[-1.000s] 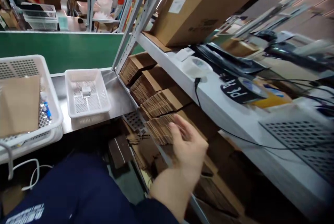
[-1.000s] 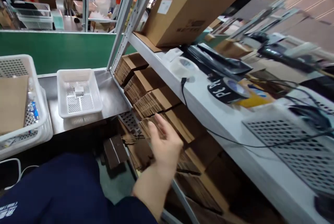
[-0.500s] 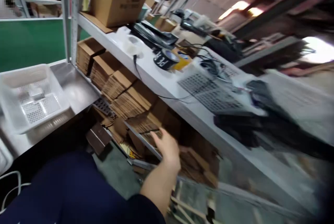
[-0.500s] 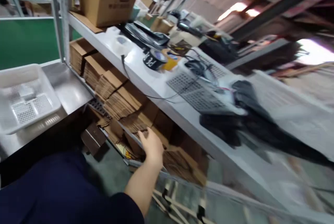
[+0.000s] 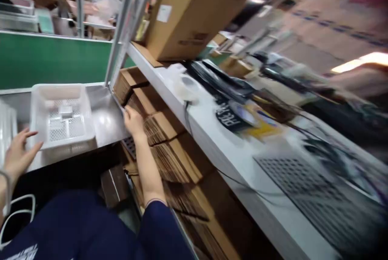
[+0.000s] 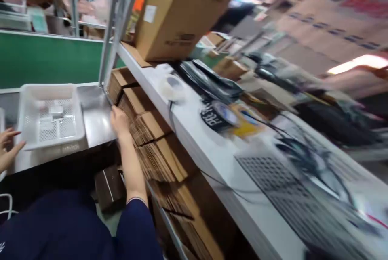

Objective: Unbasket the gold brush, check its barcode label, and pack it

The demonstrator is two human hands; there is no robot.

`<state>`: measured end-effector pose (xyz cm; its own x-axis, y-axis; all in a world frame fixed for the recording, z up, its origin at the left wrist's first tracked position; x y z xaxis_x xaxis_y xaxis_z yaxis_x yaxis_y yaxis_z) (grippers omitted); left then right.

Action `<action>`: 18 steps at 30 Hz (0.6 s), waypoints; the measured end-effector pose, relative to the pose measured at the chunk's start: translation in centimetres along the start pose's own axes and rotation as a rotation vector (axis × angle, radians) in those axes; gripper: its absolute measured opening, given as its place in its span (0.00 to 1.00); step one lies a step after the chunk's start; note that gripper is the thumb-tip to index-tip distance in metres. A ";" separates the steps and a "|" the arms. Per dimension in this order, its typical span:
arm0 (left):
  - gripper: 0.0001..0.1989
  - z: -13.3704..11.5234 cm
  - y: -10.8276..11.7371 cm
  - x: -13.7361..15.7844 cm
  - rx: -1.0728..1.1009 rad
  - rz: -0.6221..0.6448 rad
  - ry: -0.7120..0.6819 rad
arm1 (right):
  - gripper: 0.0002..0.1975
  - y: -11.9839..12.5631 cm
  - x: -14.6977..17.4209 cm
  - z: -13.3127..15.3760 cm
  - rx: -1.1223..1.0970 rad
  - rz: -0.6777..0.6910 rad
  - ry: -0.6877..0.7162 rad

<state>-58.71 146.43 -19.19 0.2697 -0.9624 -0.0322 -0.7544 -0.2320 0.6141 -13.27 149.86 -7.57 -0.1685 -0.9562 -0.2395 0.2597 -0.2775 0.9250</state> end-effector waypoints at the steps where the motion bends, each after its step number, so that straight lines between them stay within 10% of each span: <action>1: 0.23 1.0 -0.5 0.9 0.048 -0.011 0.050 | 0.24 -1.3 -3.4 0.0 0.020 0.010 -0.014; 8: 0.25 3.4 -4.5 1.5 0.179 0.158 0.123 | 0.33 -9.2 -20.6 -4.8 0.418 0.084 -0.187; 13: 0.28 3.1 -7.7 -1.3 0.163 0.208 0.095 | 0.46 -11.5 -23.1 -10.2 0.577 0.197 -0.414; 18: 0.30 1.1 -13.8 -5.5 -0.001 0.367 -0.020 | 0.25 -11.1 -23.4 -11.4 0.584 0.136 -0.421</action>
<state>-50.43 154.79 -28.34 -0.0303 -0.9842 0.1746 -0.7979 0.1290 0.5888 -1.35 174.25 -15.64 -0.5527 -0.8289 -0.0867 -0.2255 0.0486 0.9730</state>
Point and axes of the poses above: each hand's wrist, its own x-axis away from the middle knuckle, its own y-axis out of the back of the hand, z = x × y, the point moved 10 cm from there along -x, towards the middle knuckle, and after that the axes turned 10 degrees about -z, right-handed, at the moved point
